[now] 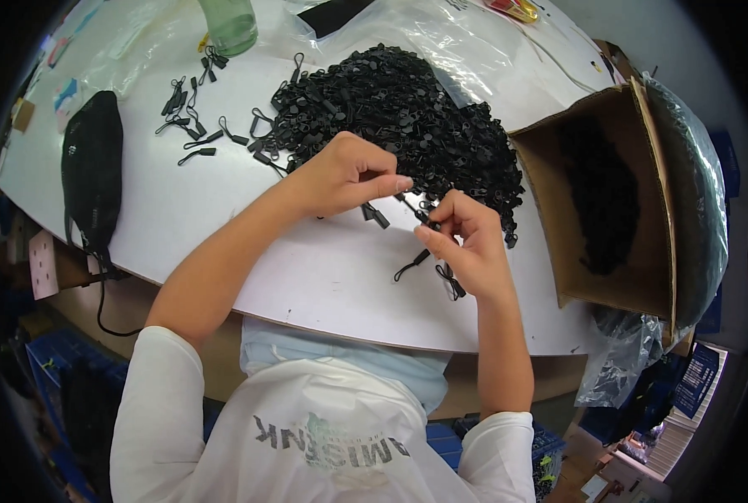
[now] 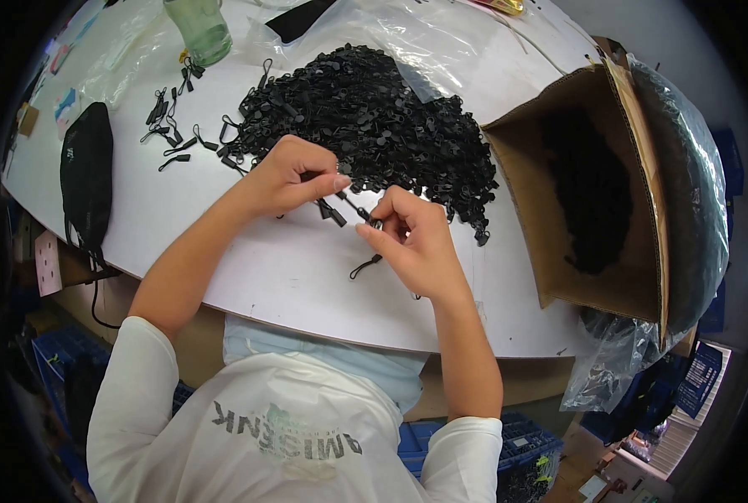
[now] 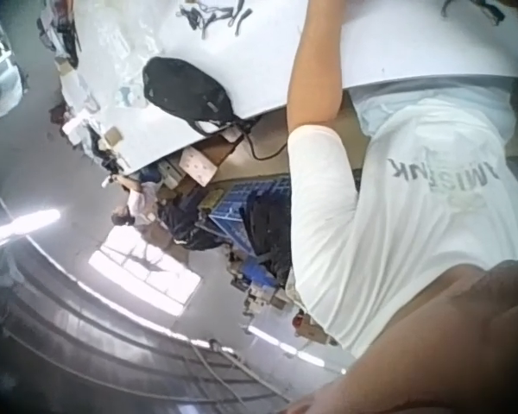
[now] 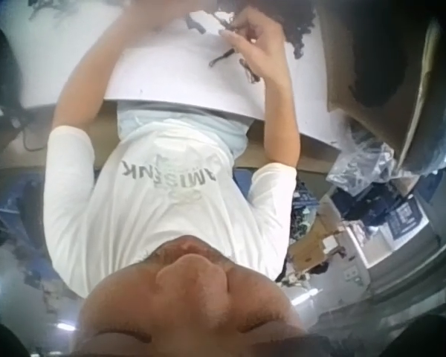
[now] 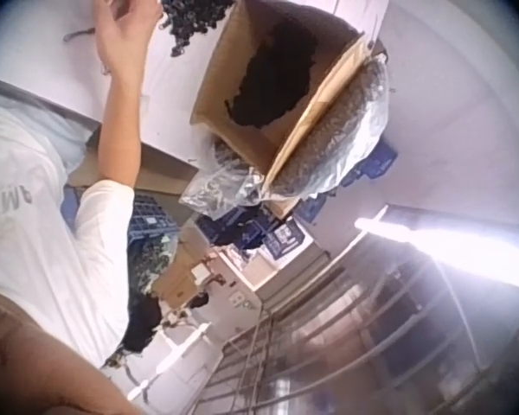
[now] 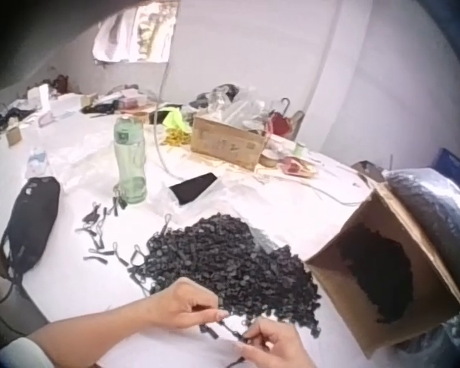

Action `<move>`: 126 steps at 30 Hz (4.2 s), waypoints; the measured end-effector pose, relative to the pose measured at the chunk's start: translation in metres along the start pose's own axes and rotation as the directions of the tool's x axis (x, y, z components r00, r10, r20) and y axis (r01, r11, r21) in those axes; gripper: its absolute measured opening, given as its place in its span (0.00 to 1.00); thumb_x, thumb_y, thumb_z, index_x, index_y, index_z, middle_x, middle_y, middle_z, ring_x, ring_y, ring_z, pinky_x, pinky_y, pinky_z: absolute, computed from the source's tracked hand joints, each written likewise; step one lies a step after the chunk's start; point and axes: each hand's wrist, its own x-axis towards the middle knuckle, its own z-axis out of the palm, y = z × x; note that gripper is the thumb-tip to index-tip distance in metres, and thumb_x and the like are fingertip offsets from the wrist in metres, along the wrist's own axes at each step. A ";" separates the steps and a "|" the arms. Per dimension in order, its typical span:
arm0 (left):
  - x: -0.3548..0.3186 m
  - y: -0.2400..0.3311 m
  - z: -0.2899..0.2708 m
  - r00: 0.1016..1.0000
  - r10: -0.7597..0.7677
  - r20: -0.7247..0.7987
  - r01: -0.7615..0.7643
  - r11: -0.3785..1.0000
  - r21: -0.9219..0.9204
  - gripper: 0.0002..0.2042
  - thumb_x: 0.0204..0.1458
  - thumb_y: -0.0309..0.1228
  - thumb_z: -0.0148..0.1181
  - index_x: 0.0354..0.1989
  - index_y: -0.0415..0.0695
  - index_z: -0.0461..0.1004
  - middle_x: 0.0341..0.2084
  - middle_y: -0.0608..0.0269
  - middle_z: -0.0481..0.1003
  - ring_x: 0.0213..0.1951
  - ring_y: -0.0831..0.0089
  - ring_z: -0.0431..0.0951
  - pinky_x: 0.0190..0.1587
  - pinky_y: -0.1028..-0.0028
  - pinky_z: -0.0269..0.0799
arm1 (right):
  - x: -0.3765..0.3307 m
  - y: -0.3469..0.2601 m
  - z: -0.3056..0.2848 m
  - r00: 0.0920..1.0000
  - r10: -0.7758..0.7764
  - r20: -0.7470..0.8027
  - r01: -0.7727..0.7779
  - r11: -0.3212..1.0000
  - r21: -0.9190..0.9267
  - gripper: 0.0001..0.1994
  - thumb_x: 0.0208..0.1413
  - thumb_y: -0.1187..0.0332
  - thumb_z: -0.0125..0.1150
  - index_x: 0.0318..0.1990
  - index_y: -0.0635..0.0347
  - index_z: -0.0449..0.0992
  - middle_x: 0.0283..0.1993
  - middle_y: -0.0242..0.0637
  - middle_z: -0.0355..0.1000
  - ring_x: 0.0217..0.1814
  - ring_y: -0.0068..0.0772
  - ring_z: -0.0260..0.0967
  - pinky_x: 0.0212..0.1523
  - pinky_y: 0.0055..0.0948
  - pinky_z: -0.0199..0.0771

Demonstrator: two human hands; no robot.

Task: Assembling zipper pull cords by looping thin black strings and snapping black plastic clips onto the ends.

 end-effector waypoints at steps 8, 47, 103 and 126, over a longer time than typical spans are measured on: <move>0.001 0.004 -0.014 0.973 0.072 -0.217 -0.039 0.987 0.153 0.17 0.53 0.33 0.59 0.15 0.38 0.65 0.07 0.63 0.58 0.12 0.74 0.56 0.16 0.73 0.52 | -0.047 0.015 -0.154 0.608 -0.050 -0.792 0.309 0.934 0.178 0.17 0.57 0.69 0.57 0.52 0.63 0.67 0.35 0.37 0.72 0.37 0.25 0.70 0.35 0.21 0.68; -0.004 -0.013 -0.025 0.894 0.195 -0.403 -0.065 0.947 0.314 0.15 0.56 0.31 0.55 0.18 0.38 0.65 0.11 0.60 0.60 0.13 0.66 0.60 0.17 0.70 0.55 | 0.089 0.039 0.034 0.543 -0.617 0.570 0.747 0.044 -0.664 0.12 0.48 0.68 0.61 0.19 0.55 0.65 0.15 0.28 0.60 0.16 0.28 0.64 0.17 0.27 0.61; -0.003 -0.007 -0.007 0.980 -0.032 -0.194 0.042 0.998 0.051 0.10 0.57 0.33 0.53 0.30 0.39 0.70 0.15 0.63 0.66 0.17 0.73 0.66 0.21 0.73 0.61 | 0.056 -0.015 0.010 0.994 -0.047 -0.097 0.028 0.983 -0.184 0.11 0.56 0.69 0.59 0.25 0.68 0.74 0.14 0.24 0.58 0.18 0.13 0.48 0.18 0.21 0.47; -0.008 0.010 -0.038 0.976 -0.147 0.161 0.029 0.820 0.572 0.16 0.40 0.41 0.69 0.25 0.45 0.70 0.16 0.63 0.70 0.20 0.63 0.72 0.23 0.66 0.64 | 0.042 0.015 -0.008 0.998 -0.066 -0.020 0.069 0.962 0.265 0.10 0.60 0.70 0.52 0.38 0.67 0.78 0.20 0.32 0.69 0.15 0.13 0.56 0.15 0.14 0.51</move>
